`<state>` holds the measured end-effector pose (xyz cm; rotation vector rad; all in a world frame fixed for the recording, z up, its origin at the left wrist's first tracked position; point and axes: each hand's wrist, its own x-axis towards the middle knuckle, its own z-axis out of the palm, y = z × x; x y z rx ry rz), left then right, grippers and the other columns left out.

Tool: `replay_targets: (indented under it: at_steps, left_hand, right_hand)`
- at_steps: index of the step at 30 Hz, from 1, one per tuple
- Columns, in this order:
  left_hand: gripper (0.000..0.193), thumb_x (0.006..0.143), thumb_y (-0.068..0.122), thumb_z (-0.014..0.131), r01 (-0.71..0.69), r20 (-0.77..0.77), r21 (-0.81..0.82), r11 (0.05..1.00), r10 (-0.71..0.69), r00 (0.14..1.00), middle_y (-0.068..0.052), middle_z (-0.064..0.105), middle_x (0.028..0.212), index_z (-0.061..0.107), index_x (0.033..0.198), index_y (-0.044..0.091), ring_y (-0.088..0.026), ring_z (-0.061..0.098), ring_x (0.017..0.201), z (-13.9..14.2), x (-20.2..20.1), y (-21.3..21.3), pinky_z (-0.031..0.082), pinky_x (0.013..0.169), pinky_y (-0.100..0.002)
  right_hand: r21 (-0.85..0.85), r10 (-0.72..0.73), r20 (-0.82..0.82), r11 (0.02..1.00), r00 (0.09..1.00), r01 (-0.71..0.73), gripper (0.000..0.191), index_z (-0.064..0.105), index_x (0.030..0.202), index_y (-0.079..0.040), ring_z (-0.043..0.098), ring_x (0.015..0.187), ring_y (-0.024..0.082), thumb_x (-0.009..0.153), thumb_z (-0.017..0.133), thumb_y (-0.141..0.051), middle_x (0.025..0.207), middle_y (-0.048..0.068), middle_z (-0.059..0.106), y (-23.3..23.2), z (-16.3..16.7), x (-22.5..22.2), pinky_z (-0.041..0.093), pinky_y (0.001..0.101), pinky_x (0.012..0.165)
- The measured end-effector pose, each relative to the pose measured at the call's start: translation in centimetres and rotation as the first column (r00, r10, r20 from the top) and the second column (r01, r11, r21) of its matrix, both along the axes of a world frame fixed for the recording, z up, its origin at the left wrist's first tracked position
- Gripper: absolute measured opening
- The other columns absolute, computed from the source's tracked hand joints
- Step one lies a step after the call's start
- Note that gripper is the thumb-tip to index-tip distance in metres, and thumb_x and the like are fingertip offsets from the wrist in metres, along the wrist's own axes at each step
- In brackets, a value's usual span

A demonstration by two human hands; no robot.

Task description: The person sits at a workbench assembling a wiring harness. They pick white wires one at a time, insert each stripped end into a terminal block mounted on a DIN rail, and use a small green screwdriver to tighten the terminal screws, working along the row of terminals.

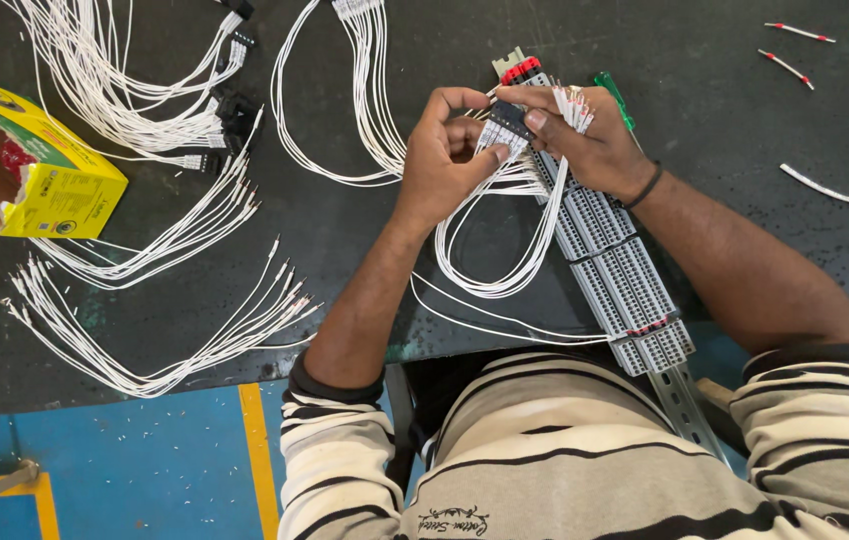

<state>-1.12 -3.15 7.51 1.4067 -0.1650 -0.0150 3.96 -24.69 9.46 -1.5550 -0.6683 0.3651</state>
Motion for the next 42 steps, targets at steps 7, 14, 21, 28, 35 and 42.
replay_targets:
  at_steps: [7,14,21,28,35,42]
  left_hand:
    - [0.051,0.088,-0.003,0.08,-0.023,0.002,0.07,0.997,0.022,1.0,-0.008,0.075,0.096,0.049,0.127,0.004,-0.007,0.07,0.084,0.4,-0.3,-0.1,0.055,0.072,-0.021]
    - [0.054,0.087,-0.001,0.081,-0.008,0.032,0.105,0.994,0.005,0.999,-0.009,0.076,0.101,0.047,0.129,0.004,-0.009,0.073,0.089,0.4,-0.5,-0.5,0.059,0.075,-0.023]
    - [0.058,0.089,0.003,0.079,-0.089,0.072,0.115,0.989,0.081,0.994,-0.009,0.073,0.112,0.042,0.134,0.004,-0.014,0.073,0.102,2.6,-0.9,-0.5,0.061,0.084,-0.028]
    - [0.041,0.095,0.006,0.078,-0.755,0.722,0.269,0.598,0.393,0.569,-0.009,0.065,0.12,0.056,0.13,0.008,-0.023,0.061,0.115,6.0,-3.8,1.4,0.049,0.104,-0.036]
    - [0.042,0.096,0.017,0.074,-0.137,0.384,0.466,0.874,-0.06,0.921,-0.014,0.066,0.109,0.057,0.131,0.001,-0.027,0.069,0.099,4.7,-4.8,-4.6,0.055,0.088,-0.039]
    - [0.03,0.103,0.013,0.061,-0.054,0.271,0.64,0.766,-0.16,0.949,-0.015,0.069,0.106,0.063,0.132,0.004,-0.033,0.071,0.091,5.3,-4.4,-2.3,0.055,0.08,-0.043]
  right_hand:
    - [-0.008,0.0,-0.014,1.0,1.0,0.0,0.036,0.062,0.145,-0.003,0.051,0.075,0.002,0.111,0.054,-0.012,0.09,-0.004,0.063,-0.1,0.0,0.0,0.042,0.0203,0.064]
    - [-0.001,0.005,-0.017,1.0,1.0,-0.005,0.036,0.062,0.145,-0.003,0.051,0.074,0.002,0.111,0.055,-0.014,0.087,-0.004,0.061,-0.1,-0.3,0.1,0.042,0.0206,0.065]
    - [-0.031,-0.108,-0.046,0.994,0.993,0.107,0.038,0.065,0.145,-0.003,0.051,0.071,0.005,0.11,0.057,-0.016,0.084,-0.002,0.062,-0.3,-0.9,0.2,0.041,0.021,0.062]
    - [0.521,0.012,-0.35,0.834,0.937,0.183,0.05,0.045,0.159,-0.004,0.062,0.113,0.013,0.116,0.055,-0.027,0.147,0.008,0.06,-0.9,-0.2,1.6,0.053,0.0293,0.095]
    - [0.301,-0.198,-0.039,0.932,0.979,0.2,0.056,0.051,0.15,-0.003,0.053,0.136,0.016,0.112,0.048,-0.044,0.151,0.009,0.055,0.8,1.2,-3.3,0.045,0.0338,0.114]
    - [0.381,-0.125,0.028,0.918,0.992,0.105,0.079,0.04,0.159,-0.008,0.053,0.134,0.021,0.103,0.071,-0.055,0.153,0.011,0.052,0.0,3.3,-1.8,0.046,0.0377,0.114]
